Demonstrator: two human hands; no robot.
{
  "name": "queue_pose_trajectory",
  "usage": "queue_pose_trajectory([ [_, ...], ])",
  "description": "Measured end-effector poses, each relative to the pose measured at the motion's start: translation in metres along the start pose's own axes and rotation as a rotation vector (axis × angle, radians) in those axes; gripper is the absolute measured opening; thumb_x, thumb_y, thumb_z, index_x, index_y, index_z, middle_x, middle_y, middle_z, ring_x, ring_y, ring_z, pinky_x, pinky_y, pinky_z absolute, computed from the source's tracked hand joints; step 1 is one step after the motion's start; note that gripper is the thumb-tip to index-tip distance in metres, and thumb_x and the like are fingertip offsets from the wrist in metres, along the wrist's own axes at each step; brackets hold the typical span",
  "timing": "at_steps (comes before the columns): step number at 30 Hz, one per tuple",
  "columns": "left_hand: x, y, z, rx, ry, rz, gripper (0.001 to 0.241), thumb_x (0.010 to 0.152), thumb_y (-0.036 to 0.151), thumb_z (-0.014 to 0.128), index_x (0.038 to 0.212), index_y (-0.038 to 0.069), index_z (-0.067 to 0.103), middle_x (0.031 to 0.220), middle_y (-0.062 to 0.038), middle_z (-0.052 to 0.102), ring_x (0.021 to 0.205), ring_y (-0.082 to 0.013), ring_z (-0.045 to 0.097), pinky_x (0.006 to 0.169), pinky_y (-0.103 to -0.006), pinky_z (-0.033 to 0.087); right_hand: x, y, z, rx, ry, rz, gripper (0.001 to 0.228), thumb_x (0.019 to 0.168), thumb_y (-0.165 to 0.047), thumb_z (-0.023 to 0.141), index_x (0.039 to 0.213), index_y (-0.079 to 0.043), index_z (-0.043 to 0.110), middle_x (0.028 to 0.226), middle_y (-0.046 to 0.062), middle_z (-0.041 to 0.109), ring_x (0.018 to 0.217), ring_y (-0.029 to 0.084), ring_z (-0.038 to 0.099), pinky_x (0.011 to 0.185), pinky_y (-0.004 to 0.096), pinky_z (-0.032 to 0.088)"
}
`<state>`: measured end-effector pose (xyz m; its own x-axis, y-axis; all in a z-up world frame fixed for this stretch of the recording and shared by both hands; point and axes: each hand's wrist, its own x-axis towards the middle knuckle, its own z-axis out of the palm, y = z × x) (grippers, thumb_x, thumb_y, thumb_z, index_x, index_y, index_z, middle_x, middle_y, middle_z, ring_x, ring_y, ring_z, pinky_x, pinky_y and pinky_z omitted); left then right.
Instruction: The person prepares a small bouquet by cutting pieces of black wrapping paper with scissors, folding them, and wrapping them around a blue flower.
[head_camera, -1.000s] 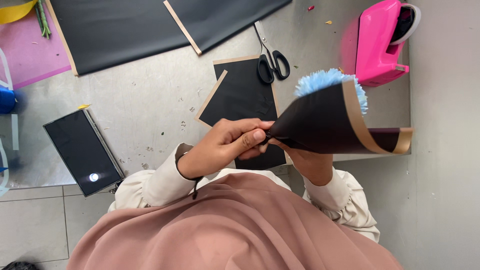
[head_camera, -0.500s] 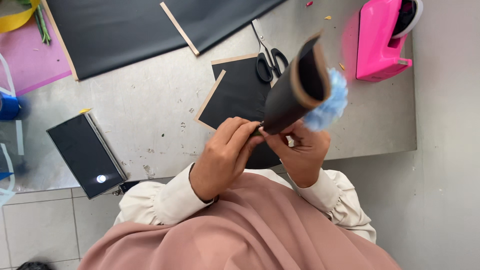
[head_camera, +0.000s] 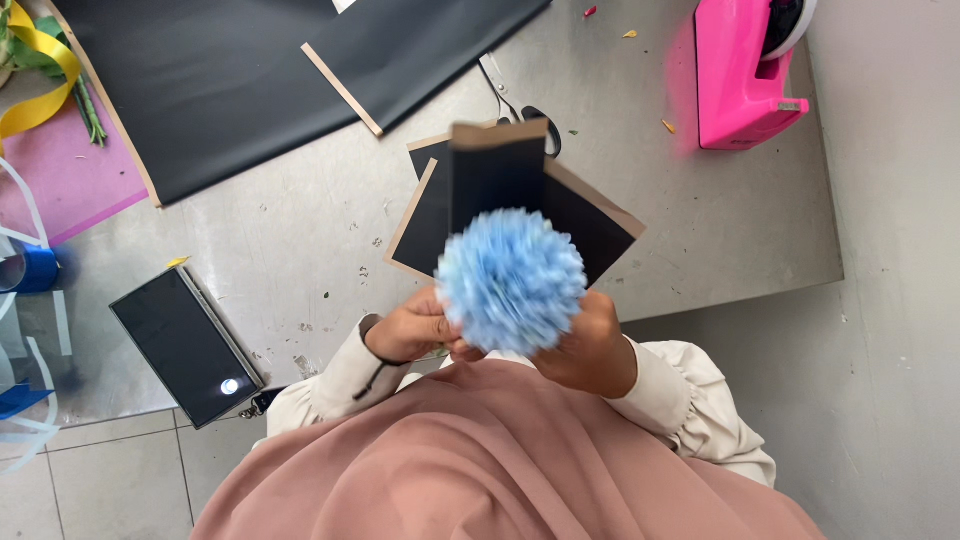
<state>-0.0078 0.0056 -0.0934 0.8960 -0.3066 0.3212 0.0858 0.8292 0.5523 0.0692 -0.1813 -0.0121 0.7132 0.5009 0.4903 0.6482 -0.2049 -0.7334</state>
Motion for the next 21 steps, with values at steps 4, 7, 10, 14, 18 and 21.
queue_pose_trajectory([
  [4,0.010,0.028,0.031,0.035,0.207,-0.163,0.032,0.104,0.028,0.055,0.090,0.001,0.062,0.074,-0.007,0.058,0.070,-0.0149,0.059,0.067,-0.0315,0.052,-0.009,0.011,0.006,0.080,-0.051,-0.016,0.013,0.080,-0.011,0.087,0.086,-0.004,0.079,0.082,0.018,0.076,0.079,0.043,0.076,0.065,0.045,0.059],
  [7,0.020,0.063,0.053,0.970,0.384,-0.020,0.051,0.097,0.027,0.068,0.137,-0.002,0.052,0.116,-0.021,0.066,0.106,-0.0349,0.068,0.097,-0.0509,0.054,0.009,-0.003,0.007,-0.131,0.084,-0.012,0.018,0.082,-0.015,0.089,0.085,-0.001,0.079,0.074,0.013,0.073,0.071,0.036,0.074,0.069,0.038,0.060],
  [10,0.027,0.048,0.076,1.620,0.513,0.267,0.026,0.099,0.007,0.069,0.122,-0.002,0.063,0.098,-0.010,0.066,0.086,-0.0278,0.071,0.084,-0.0385,0.060,0.022,-0.014,0.014,-0.070,0.116,0.037,0.015,0.082,-0.012,0.091,0.083,-0.004,0.079,0.076,0.010,0.074,0.071,0.028,0.076,0.070,0.034,0.061],
  [14,0.022,0.038,0.069,1.580,0.657,0.301,0.021,0.104,0.004,0.060,0.122,-0.003,0.067,0.092,-0.013,0.067,0.081,-0.0309,0.069,0.078,-0.0405,0.061,0.037,-0.029,0.013,-0.045,0.045,0.088,0.015,0.087,-0.017,0.089,0.087,-0.004,0.081,0.075,0.012,0.075,0.075,0.031,0.076,0.072,0.036,0.061],
  [18,0.021,0.042,0.067,1.042,0.605,0.199,0.023,0.106,0.011,0.052,0.111,0.000,0.072,0.069,-0.006,0.061,0.062,-0.0166,0.053,0.063,-0.0298,0.051,0.034,-0.022,0.010,0.190,-0.135,0.035,0.013,0.096,-0.002,0.072,0.107,-0.001,0.078,0.097,0.016,0.077,0.095,0.035,0.076,0.085,0.042,0.060],
  [21,0.017,0.038,0.062,0.503,0.515,0.072,0.026,0.106,0.011,0.050,0.120,-0.003,0.067,0.068,-0.009,0.055,0.061,-0.0113,0.046,0.056,-0.0235,0.042,0.024,-0.012,0.011,0.173,-0.204,0.030,0.015,0.094,-0.006,0.073,0.108,-0.004,0.080,0.100,0.012,0.078,0.096,0.029,0.077,0.090,0.039,0.059],
])
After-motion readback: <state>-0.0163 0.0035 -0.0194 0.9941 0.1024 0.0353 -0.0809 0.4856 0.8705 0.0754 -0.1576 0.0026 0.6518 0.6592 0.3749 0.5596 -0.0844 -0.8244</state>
